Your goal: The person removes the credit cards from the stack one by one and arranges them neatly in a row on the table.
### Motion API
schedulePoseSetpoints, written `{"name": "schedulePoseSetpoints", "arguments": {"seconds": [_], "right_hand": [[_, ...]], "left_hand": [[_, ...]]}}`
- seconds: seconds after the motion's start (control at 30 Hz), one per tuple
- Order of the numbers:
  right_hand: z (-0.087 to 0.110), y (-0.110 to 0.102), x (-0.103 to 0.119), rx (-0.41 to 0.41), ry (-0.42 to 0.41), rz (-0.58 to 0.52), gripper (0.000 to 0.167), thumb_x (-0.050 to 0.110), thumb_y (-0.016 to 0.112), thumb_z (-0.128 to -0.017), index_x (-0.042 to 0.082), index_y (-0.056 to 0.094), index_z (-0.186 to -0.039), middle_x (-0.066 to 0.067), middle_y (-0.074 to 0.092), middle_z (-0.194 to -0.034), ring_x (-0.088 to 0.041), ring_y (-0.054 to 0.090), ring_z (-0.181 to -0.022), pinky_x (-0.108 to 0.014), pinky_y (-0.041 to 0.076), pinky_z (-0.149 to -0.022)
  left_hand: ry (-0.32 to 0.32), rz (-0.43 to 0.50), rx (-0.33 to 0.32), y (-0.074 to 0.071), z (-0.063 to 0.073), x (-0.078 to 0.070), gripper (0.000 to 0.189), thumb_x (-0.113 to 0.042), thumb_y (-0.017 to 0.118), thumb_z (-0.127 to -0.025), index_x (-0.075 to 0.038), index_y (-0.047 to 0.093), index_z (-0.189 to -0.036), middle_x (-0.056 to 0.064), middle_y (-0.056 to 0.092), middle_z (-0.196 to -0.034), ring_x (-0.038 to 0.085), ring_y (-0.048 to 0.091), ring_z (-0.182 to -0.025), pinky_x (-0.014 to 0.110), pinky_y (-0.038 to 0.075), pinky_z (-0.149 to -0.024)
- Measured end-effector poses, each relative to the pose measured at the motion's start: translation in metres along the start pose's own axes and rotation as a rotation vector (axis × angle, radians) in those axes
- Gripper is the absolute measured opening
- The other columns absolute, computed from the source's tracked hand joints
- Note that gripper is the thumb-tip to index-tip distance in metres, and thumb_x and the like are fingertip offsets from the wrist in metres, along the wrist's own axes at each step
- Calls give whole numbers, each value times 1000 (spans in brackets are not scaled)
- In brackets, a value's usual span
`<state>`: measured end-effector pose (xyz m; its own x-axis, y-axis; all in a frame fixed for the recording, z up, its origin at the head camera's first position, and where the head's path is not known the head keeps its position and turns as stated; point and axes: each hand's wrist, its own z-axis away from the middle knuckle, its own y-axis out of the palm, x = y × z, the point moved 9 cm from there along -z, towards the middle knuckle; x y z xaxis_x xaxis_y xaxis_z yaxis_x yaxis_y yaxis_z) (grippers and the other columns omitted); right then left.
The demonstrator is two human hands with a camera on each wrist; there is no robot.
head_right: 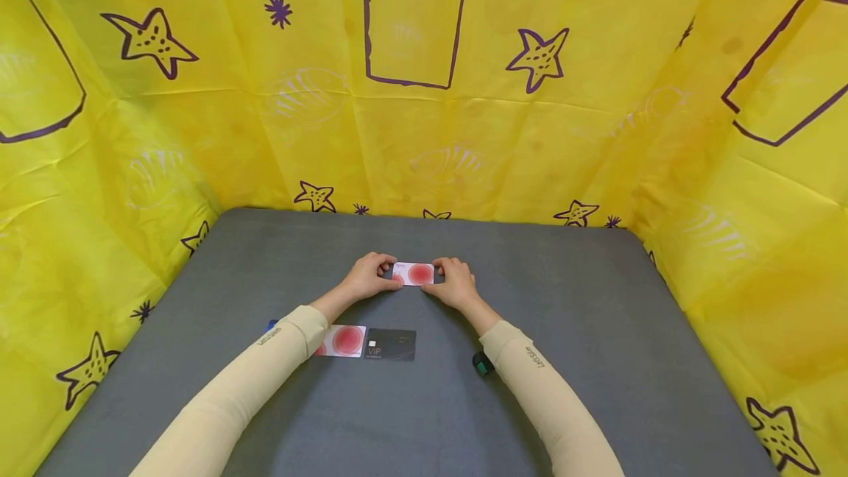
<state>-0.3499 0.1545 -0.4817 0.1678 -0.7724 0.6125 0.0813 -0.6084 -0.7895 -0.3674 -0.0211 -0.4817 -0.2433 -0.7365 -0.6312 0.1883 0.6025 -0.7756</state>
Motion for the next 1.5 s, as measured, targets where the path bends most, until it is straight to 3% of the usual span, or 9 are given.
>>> {"name": "schedulePoseSetpoints", "arguments": {"seconds": [0.8,1.5], "right_hand": [[0,0,0,-18,-7,-16,53,29,79,-81,2,59,-122,-7,57,-100,-31,47,-104,-49,36,-88],[-2,1,0,-39,-11,-96,55,22,82,-80,5,51,-122,-7,59,-92,-26,49,-87,-44,36,-84]], "left_hand": [[5,40,-40,0,1,0,51,-24,83,-78,-3,64,-120,8,53,-95,21,50,-88,34,42,-79],[5,123,-77,-2,3,-2,52,-13,84,-76,-7,54,-117,6,58,-88,19,53,-77,31,43,-74]]}}
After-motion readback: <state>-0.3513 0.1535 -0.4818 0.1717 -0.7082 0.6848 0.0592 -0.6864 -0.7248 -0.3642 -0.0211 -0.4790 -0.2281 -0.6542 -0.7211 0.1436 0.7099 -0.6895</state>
